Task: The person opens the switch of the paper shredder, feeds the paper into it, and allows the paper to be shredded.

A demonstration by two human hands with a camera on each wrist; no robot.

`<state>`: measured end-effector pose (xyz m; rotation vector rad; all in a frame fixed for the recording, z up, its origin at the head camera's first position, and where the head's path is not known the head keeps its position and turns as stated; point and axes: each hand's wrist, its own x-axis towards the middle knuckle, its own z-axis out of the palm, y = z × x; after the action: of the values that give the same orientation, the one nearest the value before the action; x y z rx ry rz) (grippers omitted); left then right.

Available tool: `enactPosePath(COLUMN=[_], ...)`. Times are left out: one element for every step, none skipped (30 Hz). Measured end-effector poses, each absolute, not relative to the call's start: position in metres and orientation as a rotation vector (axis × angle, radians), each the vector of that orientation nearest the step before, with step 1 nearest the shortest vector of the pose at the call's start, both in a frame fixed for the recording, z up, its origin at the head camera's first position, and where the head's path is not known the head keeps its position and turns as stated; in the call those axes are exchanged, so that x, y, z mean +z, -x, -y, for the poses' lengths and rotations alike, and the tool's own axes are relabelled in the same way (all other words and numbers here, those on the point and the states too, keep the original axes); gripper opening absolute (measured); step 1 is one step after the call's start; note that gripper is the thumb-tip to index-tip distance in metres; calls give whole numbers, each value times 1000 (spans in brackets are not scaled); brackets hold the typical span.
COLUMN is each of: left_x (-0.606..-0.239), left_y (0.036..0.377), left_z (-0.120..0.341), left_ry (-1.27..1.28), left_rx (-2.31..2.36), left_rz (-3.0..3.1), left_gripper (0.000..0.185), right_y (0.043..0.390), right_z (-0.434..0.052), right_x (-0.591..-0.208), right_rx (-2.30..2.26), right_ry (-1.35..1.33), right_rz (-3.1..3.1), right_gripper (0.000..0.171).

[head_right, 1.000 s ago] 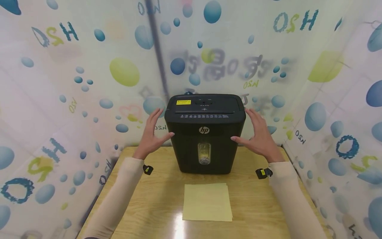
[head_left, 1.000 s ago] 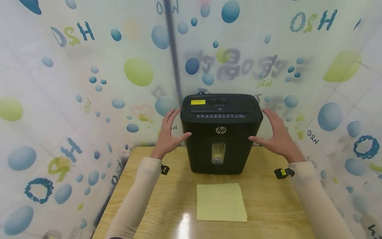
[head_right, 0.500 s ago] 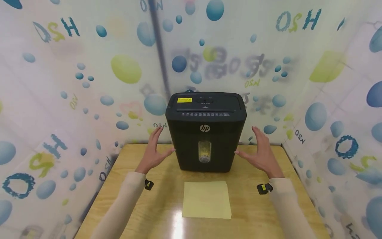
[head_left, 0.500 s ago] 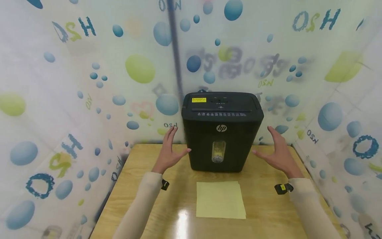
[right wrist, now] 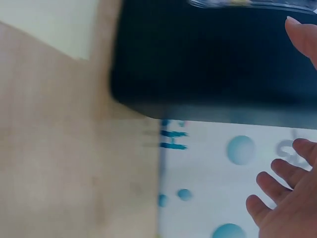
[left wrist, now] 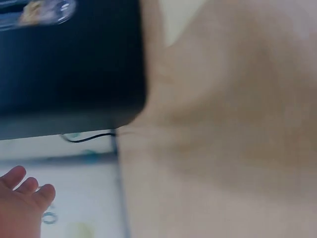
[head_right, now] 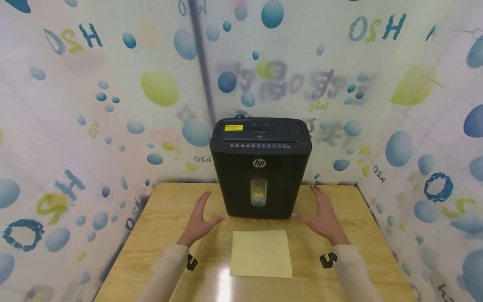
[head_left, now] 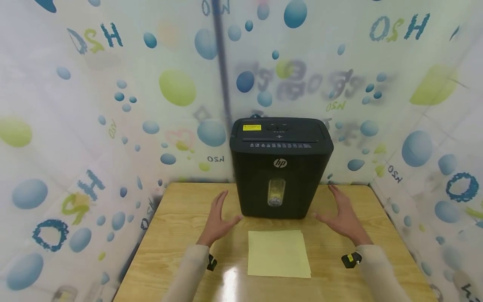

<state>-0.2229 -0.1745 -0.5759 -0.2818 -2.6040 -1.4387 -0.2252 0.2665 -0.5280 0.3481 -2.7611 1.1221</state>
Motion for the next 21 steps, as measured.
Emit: enactPosePath(left_x=[-581, -585, -590, -595, -599, -603, -606, -610, -614, -617, -620, -623, -626, -629, -632, -634, -637, -638, -641, -643, -645], left_y=[219, 215, 211, 208, 205, 202, 199, 197, 195, 193, 191, 189, 187, 185, 184, 183, 181, 180, 179, 178, 177], left_z=[173, 172, 171, 169, 167, 165, 163, 161, 159, 156, 154, 152, 150, 148, 146, 145, 143, 141, 140, 138, 136], left_ry=[277, 270, 265, 266, 269, 283, 300, 319, 340, 364, 387, 407, 426, 443, 465, 487, 504, 523, 546, 572, 593], left_rx=[-1455, -1467, -1467, -1465, -1461, -1448, -1438, -1420, -1404, -1392, -1380, -1369, -1354, -1346, -1337, -1327, -1310, -1296, -1268, -1242, -1206], left_rz=[2614, 2627, 2641, 2650, 2658, 2661, 2663, 2669, 2674, 2681, 2693, 2708, 2726, 2749, 2762, 2774, 2791, 2807, 2824, 2836, 2848], left_gripper=[101, 101, 100, 100, 100, 100, 100, 100, 100, 100, 100, 100, 100, 100, 99, 99, 99, 98, 98, 99, 99], right_y=[224, 223, 221, 219, 216, 214, 210, 207, 205, 202, 200, 197, 195, 193, 192, 190, 188, 187, 185, 183, 182], right_z=[-266, -265, -263, -262, -260, -257, -255, -252, -249, -247, -244, -241, -238, -236, -233, -230, -228, -225, -222, -219, -216], right_x=[-535, -542, -549, -556, -562, -567, -572, -576, -581, -585, -589, -593, -597, -601, -606, -610, -614, -618, -621, -624, -627], right_rx=[1111, 1111, 1107, 1108, 1106, 1103, 1102, 1108, 1109, 1113, 1125, 1138, 1149, 1151, 1151, 1151, 1151, 1145, 1144, 1149, 1162], right_ry=[-356, -370, -377, -387, -397, -407, -411, -415, -416, -416, -414, -412, -412, -412, -419, -426, -433, -446, -456, -466, -481], right_rz=[2767, 2776, 2786, 2793, 2792, 2797, 2806, 2813, 2823, 2836, 2847, 2860, 2868, 2875, 2878, 2878, 2876, 2872, 2871, 2872, 2869], right_gripper=[109, 110, 110, 109, 108, 108, 107, 106, 106, 107, 107, 108, 108, 109, 109, 109, 109, 109, 109, 109, 109])
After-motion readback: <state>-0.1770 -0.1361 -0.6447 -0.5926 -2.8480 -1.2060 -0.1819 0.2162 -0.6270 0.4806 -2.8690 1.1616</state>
